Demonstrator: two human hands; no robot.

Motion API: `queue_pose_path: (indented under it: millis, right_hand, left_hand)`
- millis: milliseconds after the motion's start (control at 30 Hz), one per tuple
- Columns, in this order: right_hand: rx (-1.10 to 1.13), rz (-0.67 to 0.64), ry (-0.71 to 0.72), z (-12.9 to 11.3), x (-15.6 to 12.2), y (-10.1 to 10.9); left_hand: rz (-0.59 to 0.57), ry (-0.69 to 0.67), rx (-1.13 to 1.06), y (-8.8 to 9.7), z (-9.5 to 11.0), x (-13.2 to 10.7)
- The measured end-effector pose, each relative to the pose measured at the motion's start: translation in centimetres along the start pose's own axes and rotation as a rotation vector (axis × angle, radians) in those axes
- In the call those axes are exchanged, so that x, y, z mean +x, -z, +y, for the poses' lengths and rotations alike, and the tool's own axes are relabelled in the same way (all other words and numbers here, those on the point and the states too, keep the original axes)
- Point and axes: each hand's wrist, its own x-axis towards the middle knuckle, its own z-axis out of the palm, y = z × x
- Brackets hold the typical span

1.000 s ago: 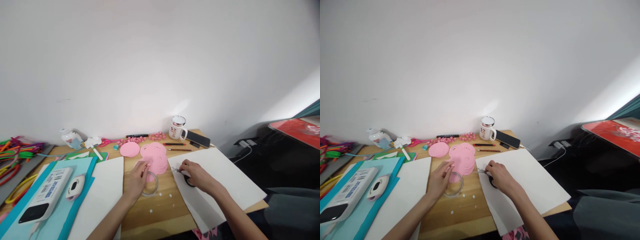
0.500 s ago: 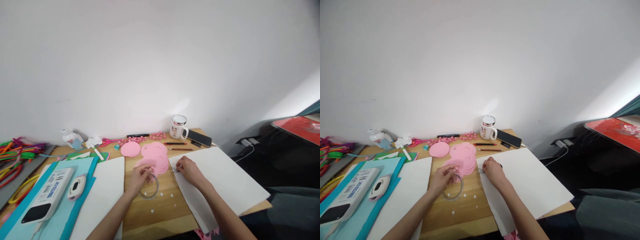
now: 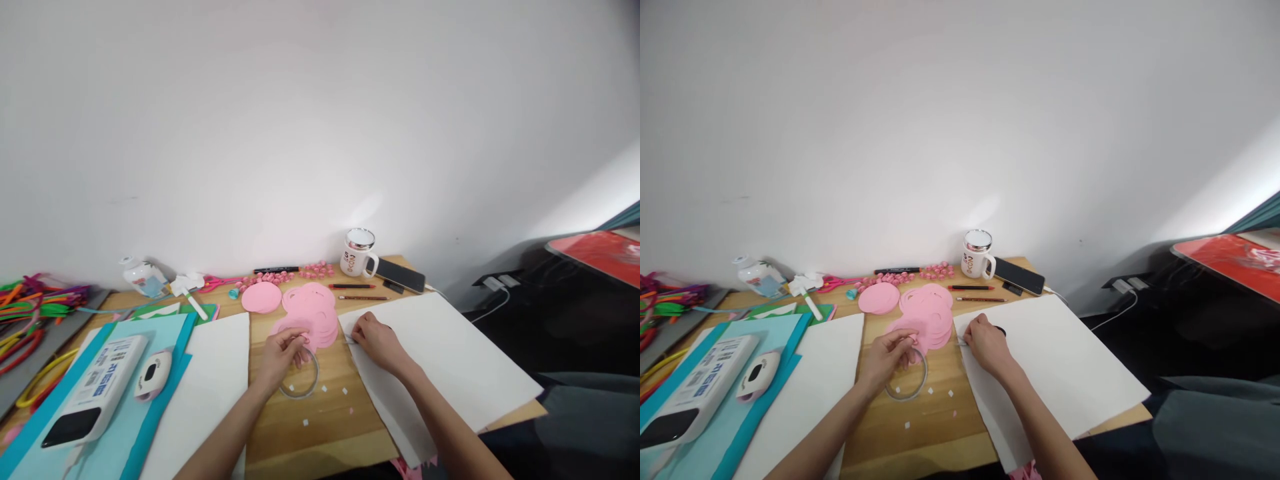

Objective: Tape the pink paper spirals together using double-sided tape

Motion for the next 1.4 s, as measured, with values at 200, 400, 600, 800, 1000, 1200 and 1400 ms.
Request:
queue_pose_path:
  millis: [200, 400, 600, 800, 1000, 1200, 1400]
  right_hand:
    - [-0.097, 0.063, 0.045, -0.3, -0.8, -0.8]
    - [-0.018, 0.122, 0.048, -0.1, -1.2, -1.7]
    - [0.312, 0.209, 0.077, 1.1, -0.6, -1.3]
    - [0.680, 0.217, 0.126, 0.4, -0.8, 0.0]
    - [1.016, -0.053, 0.296, -4.6, -1.8, 0.4]
    - [1.026, -0.083, 0.317, -6.8, -1.0, -0.5]
    - [1.086, -0.119, 0.299, -6.6, -0.5, -1.8]
  left_hand:
    - [0.005, -0.012, 0.012, 0.1, 0.0, 0.0]
    - [-0.003, -0.054, 0.028, 0.1, 0.0, -0.1]
    - [-0.001, -0.054, 0.043, 0.1, 0.1, -0.2]
    - [0.003, -0.047, 0.041, 0.2, 0.1, -0.2]
    - [0.014, -0.056, 0.030, 0.2, 0.1, -0.2]
    - [-0.004, -0.070, 0.050, 0.2, 0.3, -0.2]
    - [-0.026, -0.049, 0.027, 0.3, 0.1, -0.2]
